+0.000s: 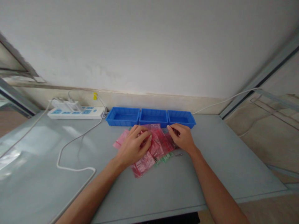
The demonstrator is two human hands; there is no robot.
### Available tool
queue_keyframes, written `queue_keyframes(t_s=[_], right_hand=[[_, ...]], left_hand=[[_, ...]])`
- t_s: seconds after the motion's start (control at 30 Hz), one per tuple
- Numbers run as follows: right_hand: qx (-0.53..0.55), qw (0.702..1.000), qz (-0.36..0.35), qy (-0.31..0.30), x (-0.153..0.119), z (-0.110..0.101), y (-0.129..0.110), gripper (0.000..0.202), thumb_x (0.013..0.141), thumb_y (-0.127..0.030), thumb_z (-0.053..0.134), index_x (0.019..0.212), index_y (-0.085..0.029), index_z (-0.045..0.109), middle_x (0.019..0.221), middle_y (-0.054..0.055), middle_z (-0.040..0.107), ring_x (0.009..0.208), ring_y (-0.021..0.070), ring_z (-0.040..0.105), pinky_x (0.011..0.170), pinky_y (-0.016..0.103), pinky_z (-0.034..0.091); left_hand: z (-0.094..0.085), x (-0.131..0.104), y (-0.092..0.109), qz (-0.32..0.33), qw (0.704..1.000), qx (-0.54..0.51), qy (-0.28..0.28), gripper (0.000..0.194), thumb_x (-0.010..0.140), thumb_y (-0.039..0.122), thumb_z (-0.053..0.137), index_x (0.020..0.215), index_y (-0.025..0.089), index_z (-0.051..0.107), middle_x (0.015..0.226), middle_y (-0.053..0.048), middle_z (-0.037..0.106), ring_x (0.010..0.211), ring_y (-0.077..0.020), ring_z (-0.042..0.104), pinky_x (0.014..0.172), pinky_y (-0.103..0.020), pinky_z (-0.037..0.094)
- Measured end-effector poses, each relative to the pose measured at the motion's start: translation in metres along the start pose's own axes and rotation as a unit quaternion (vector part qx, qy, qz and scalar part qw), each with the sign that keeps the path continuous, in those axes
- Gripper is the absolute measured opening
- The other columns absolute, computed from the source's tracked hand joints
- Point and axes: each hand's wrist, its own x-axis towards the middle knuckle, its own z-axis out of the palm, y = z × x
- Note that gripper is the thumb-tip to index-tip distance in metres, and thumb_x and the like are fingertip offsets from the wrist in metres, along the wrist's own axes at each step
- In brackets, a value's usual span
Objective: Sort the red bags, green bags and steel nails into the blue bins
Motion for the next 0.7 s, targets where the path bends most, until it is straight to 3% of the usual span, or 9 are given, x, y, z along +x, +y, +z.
queue_keyframes(t_s=[0.1,0.2,0.33,0.7], right_hand=[[-0.014,1.0,-0.003,0.002,0.001,-0.002,-0.005,0.048,0.101,-0.035,0.05,0.056,-0.021,0.042,0.052,-0.004,0.041,0.049,0.0108,0.04,0.056,0.029,0.032],[-0.014,1.0,0.009,-0.006,0.002,-0.002,-0.008,0.052,0.102,-0.041,0.046,0.055,-0.023,0.032,0.05,-0.004,0.036,0.048,0.0109,0.034,0.054,0.029,0.029],[-0.02,0.999,0.024,-0.025,0.002,0.0,-0.007,0.053,0.103,-0.046,0.043,0.056,-0.023,0.03,0.051,-0.003,0.038,0.049,0.0115,0.033,0.055,0.03,0.03],[0.007,0.999,0.035,-0.03,-0.001,0.006,-0.009,0.054,0.1,-0.046,0.048,0.056,-0.022,0.029,0.05,-0.004,0.031,0.048,0.0106,0.033,0.053,0.029,0.027]], left_hand=[[0.007,-0.002,-0.001,-0.012,0.999,0.005,-0.036,0.02,0.101,0.022,0.046,0.091,0.018,0.062,0.088,-0.007,0.059,0.083,-0.0209,0.052,0.077,-0.037,0.047],[0.013,-0.003,-0.004,-0.031,0.996,0.011,-0.088,0.022,0.101,0.025,0.044,0.087,0.019,0.06,0.083,-0.006,0.057,0.08,-0.0205,0.053,0.073,-0.035,0.046],[0.013,-0.002,-0.008,-0.053,0.992,0.001,-0.115,0.024,0.101,0.027,0.044,0.082,0.019,0.056,0.082,-0.005,0.057,0.077,-0.0196,0.053,0.071,-0.033,0.044],[0.009,-0.001,-0.01,-0.089,0.99,-0.043,-0.103,0.017,0.1,0.027,0.046,0.087,0.02,0.054,0.076,-0.001,0.058,0.071,-0.017,0.052,0.067,-0.03,0.04]])
